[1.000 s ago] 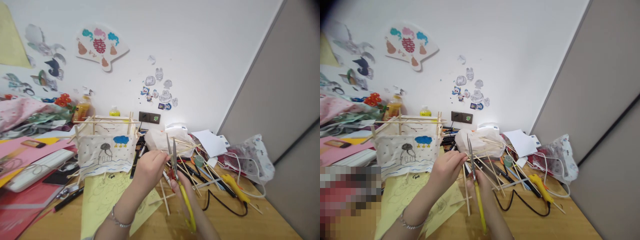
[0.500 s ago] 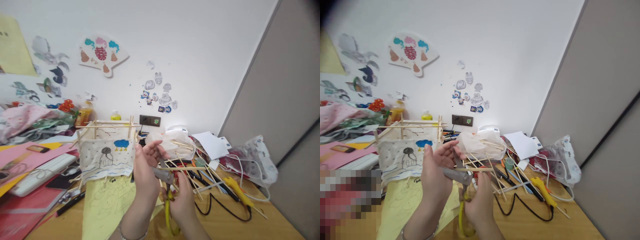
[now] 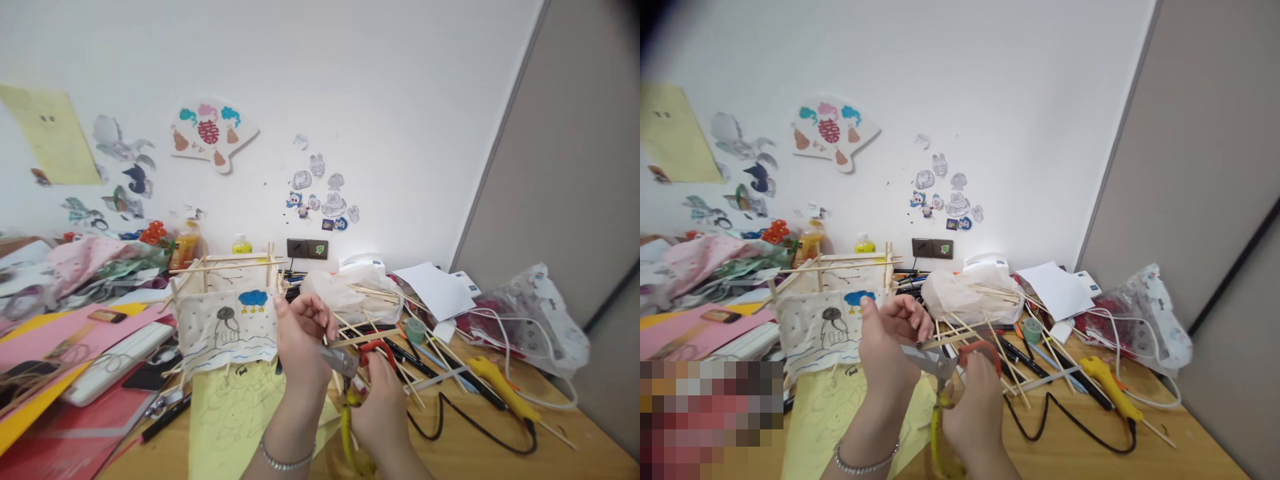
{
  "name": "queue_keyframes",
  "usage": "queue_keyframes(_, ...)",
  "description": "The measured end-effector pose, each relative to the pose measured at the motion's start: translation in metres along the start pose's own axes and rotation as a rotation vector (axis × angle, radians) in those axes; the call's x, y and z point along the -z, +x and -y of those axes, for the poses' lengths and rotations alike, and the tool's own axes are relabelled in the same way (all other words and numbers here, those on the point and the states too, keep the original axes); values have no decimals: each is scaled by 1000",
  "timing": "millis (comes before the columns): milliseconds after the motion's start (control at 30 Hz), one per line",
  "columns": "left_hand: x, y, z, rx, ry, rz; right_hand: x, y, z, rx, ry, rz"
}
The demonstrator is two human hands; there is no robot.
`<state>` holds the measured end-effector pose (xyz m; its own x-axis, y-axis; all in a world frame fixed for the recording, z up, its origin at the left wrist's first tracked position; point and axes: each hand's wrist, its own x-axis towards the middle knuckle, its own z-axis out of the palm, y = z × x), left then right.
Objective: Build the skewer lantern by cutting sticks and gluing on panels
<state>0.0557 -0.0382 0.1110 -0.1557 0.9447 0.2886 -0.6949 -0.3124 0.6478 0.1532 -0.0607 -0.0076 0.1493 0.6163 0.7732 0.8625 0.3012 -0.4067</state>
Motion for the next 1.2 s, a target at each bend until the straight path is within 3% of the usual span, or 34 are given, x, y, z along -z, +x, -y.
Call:
queue_keyframes(200,-3,4,2,-12,49,9,0,1,-2,-109,22,81)
queue_keyframes(333,10,6,5,-64,347,120,6,10,2,-319,292,164)
queue_keyframes(433,28,3,8,-277,827,203,9,18,6,-433,606,188)
queue_keyframes(533,44,-2,9,-594,1303,406,8,22,4,-475,737,226)
queue_keyframes(633,50,-2,6,-950,1507,483,5,21,-1,-474,803,302)
queue_keyframes(700,50,0,1,-1086,1605,489,4,19,-3,-462,885,293)
queue_keyframes(833,47,3,-8,-1195,1692,518,-1,11,-4,-410,974,245)
queue_keyframes(1000,44,0,-11,-1207,1685,540,-10,7,-14,-443,1024,176)
queue_keyframes(1200,39,-1,-18,-1227,1671,631,14,17,-10,-278,1000,389)
